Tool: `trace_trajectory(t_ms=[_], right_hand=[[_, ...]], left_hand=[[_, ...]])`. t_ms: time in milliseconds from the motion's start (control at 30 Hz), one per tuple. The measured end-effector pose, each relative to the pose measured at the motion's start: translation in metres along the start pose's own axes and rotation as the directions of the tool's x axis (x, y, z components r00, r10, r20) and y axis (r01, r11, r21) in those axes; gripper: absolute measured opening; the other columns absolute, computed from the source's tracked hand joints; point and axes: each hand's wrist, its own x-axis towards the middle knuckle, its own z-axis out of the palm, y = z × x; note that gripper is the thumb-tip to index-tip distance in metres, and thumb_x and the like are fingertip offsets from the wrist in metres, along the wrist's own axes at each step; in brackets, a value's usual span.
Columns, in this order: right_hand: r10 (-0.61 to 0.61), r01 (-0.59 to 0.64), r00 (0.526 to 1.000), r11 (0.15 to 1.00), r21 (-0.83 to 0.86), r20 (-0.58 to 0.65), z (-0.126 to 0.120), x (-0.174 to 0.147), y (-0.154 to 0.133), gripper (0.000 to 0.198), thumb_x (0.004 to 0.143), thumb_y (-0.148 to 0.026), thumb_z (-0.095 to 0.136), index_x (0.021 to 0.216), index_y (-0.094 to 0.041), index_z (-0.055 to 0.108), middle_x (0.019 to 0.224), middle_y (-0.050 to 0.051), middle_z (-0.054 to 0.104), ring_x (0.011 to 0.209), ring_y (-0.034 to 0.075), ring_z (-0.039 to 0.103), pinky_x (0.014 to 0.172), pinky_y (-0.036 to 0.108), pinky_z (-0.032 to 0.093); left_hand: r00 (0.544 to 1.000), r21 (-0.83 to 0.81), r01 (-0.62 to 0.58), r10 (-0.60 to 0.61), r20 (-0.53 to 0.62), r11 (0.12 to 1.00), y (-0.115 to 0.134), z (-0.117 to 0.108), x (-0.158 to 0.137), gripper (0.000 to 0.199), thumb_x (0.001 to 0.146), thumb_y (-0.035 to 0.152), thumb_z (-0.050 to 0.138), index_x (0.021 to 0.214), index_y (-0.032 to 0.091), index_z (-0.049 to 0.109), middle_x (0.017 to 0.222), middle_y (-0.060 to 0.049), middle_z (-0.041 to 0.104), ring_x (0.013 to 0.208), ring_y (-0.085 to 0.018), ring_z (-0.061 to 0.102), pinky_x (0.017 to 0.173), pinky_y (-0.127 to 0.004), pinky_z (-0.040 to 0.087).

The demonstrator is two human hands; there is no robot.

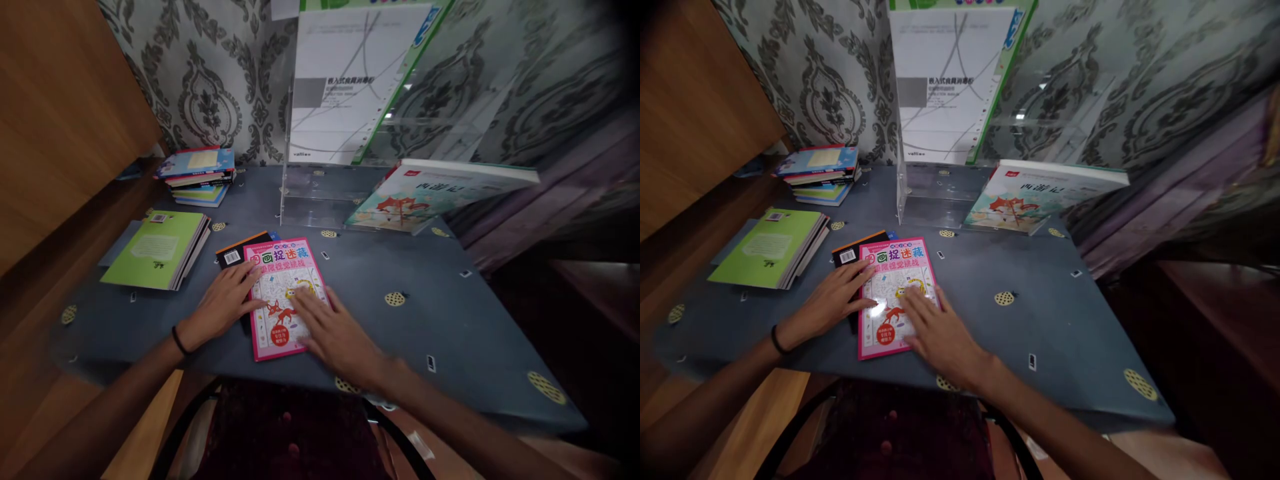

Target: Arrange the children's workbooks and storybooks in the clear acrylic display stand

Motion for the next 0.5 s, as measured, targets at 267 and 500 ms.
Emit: trace_trajectory(t_ms=[267, 500], right_hand=[[-0.392, 0.377, 0.906, 0.919, 0.119, 0.158, 0.006, 0.026, -0.051, 0.052, 0.098, -0.026, 0.057, 0.149, -0.024, 0.045, 0.156, 0.010, 0.045, 0.148, 0.019, 0.033, 0.124, 0.044, 0.022], [-0.229, 0.220, 0.970, 0.970, 0.108, 0.079, -0.010, 0.001, -0.014, 0.063, 0.096, -0.035, 0.061, 0.154, -0.025, 0.037, 0.159, 0.009, 0.039, 0.149, 0.023, 0.032, 0.124, 0.048, 0.022]], left_hand=[[1.000, 0.041, -0.014, 0.015, -0.013, 0.999, -0.001, 0.000, -0.001, 0.054, 0.096, 0.050, 0.054, 0.143, 0.023, 0.048, 0.149, -0.014, 0.050, 0.137, -0.031, 0.046, 0.112, -0.050, 0.039], [0.999, 0.035, -0.031, 0.031, -0.010, 0.999, -0.004, -0.001, 0.002, 0.055, 0.094, 0.048, 0.058, 0.142, 0.024, 0.048, 0.148, -0.014, 0.050, 0.135, -0.031, 0.047, 0.111, -0.050, 0.040]])
